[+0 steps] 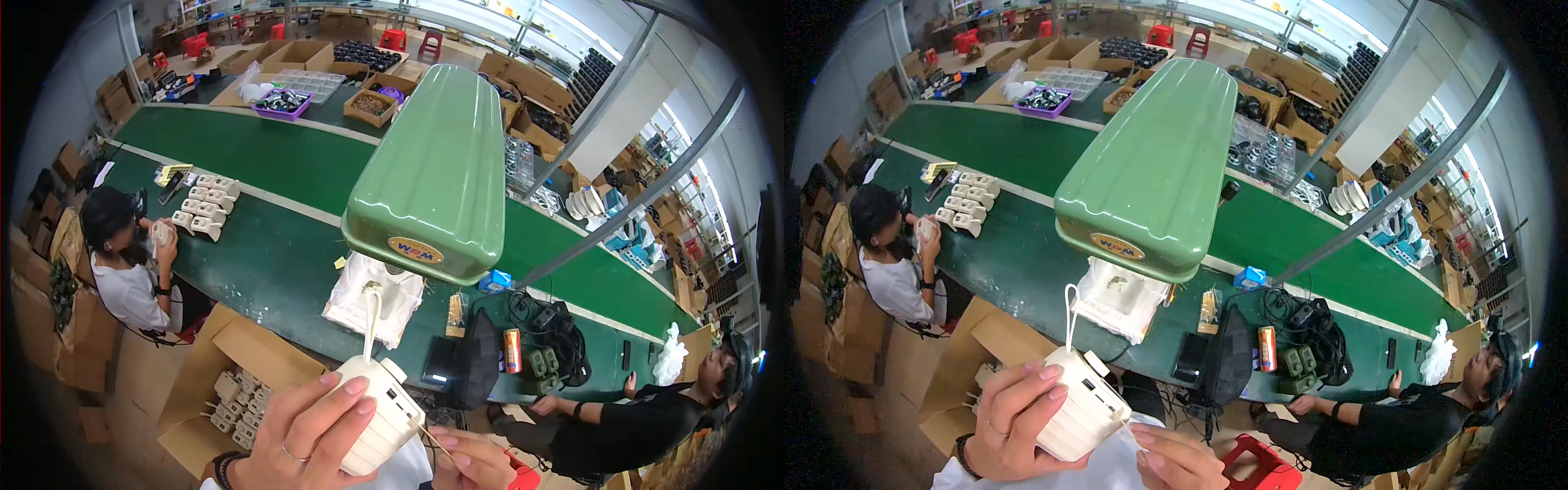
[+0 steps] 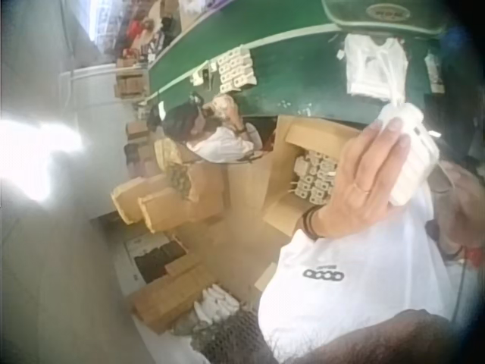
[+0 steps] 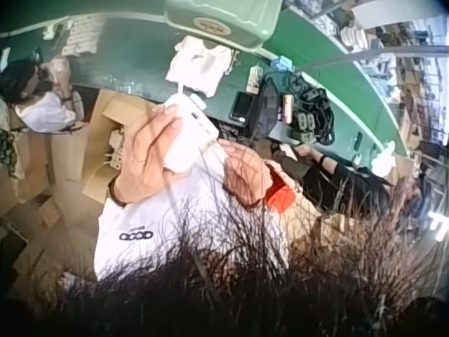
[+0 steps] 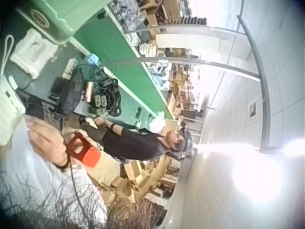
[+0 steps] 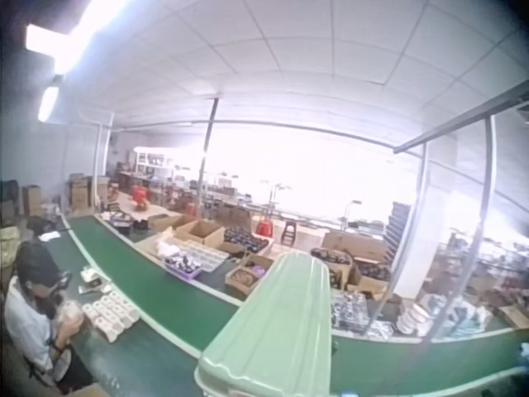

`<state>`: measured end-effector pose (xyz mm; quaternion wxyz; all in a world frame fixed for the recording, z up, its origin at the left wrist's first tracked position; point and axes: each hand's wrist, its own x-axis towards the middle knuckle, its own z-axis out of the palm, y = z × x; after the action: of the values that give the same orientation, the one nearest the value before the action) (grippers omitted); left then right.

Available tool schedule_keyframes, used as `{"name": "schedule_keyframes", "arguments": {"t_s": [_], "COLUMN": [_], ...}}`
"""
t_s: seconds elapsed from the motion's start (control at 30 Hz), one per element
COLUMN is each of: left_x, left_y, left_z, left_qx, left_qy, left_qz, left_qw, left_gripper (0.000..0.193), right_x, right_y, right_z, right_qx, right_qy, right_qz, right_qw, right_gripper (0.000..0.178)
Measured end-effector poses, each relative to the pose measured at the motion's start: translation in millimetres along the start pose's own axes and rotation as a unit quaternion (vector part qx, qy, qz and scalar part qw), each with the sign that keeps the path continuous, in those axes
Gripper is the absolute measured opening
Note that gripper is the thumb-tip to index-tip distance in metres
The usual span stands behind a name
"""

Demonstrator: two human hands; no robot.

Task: Assembling and inspecting white plastic electronic enclosures on a factory production line.

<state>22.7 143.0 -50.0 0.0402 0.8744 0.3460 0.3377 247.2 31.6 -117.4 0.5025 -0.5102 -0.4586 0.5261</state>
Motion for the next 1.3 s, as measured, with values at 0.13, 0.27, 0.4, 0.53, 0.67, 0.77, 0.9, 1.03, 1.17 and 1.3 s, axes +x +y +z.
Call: {"name": "schedule_keyframes", "arguments": {"t_s": [0.13, 0.27, 0.4, 0.53, 0.67, 0.77, 0.9, 1.03, 1.17, 1.3], "left_x": [1, 1, 0, 1, 0, 1, 2, 2, 1, -3], "left_y": [2, 3, 2, 4, 1, 3, 4, 4, 3, 1], "left_z": [3, 2, 4, 3, 4, 5, 7, 10, 10, 12], "left_qx": [0.017, 0.030, 0.022, 0.014, 0.012, 0.009, 0.006, 0.005, 0.000, 0.007], "left_qy": [0.010, 0.008, 0.008, -0.011, -0.009, 0.000, 0.000, 0.006, -0.001, 0.005], "left_qz": [-0.016, -0.015, -0.016, -0.017, -0.017, -0.011, -0.007, -0.004, 0.002, 0.014], "left_qw": [1.000, 0.999, 1.000, 1.000, 1.000, 1.000, 1.000, 1.000, 1.000, 1.000], "left_gripper": [0.072, 0.072, 0.073, 0.074, 0.074, 0.074, 0.073, 0.074, 0.076, 0.077], "right_x": [-4, -12, -7, 11, -10, 9, 4, -9, -8, -9], "right_y": [-2, 10, 6, -3, 16, -4, 4, 15, 1, 3], "right_z": [-8, -2, -6, -13, 5, 0, -8, -8, -17, -17], "right_qx": [0.116, 0.018, 0.143, 0.208, 0.088, 0.181, 0.243, 0.138, 0.175, 0.122], "right_qy": [0.025, 0.018, 0.066, 0.194, 0.162, 0.199, 0.179, 0.081, 0.039, -0.028], "right_qz": [0.348, 0.130, 0.278, 0.576, 0.301, 0.289, 0.413, 0.210, 0.233, 0.096], "right_qw": [0.930, 0.991, 0.948, 0.766, 0.936, 0.919, 0.859, 0.964, 0.956, 0.987], "right_gripper": [0.036, 0.033, 0.030, 0.025, 0.016, 0.016, 0.025, 0.030, 0.034, 0.039]}}
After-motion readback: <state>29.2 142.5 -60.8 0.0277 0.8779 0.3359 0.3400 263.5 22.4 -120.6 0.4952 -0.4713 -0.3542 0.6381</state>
